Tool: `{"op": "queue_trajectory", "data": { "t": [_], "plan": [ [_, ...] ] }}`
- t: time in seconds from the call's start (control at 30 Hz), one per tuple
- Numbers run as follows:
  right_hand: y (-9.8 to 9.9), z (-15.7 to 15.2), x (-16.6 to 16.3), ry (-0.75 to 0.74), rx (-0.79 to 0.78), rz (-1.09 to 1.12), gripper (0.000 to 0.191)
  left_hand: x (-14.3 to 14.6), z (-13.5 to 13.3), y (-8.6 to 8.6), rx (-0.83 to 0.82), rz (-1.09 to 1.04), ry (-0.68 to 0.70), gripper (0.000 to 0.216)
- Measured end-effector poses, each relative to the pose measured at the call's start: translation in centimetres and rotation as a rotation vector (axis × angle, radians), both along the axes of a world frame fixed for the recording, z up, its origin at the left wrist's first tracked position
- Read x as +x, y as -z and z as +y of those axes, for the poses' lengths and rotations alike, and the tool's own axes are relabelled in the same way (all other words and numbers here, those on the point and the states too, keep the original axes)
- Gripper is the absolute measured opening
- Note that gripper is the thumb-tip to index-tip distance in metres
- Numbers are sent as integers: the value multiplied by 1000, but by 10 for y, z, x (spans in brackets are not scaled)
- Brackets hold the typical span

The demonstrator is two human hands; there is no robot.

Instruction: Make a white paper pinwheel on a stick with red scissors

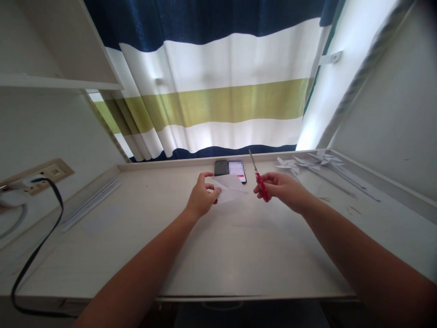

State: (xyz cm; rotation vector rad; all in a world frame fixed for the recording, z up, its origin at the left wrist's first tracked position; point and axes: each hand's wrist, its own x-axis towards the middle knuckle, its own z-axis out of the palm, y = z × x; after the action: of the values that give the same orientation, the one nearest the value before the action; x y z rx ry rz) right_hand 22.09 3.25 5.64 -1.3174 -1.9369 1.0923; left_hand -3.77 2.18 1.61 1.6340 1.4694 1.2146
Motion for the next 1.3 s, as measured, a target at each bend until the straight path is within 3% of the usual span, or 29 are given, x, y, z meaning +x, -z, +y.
{"op": "queue_trajectory", "data": {
  "t": [0.2, 0.37, 0.6, 0.8, 1.0, 1.3],
  "plan": [
    [19, 1, -22, -71, -95, 344, 44, 11, 18, 8, 71, -105, 23, 25],
    [32, -4, -19, -101, -275, 394, 37, 15, 32, 20, 38, -162, 24, 33],
    [31, -18, -12, -194, -275, 460, 44, 10, 41, 34, -87, -420, -39, 42],
    [48, -20, -21, -136, -375, 326, 63, 11, 42, 33, -153, -619, -5, 47],
    [49, -17, -16, -105, -352, 237, 68, 9, 46, 38, -158, -690, -17, 36],
    [54, -25, -8, -73, -236, 148, 78, 6, 38, 33, -2, -429, -97, 27]
  ]
}}
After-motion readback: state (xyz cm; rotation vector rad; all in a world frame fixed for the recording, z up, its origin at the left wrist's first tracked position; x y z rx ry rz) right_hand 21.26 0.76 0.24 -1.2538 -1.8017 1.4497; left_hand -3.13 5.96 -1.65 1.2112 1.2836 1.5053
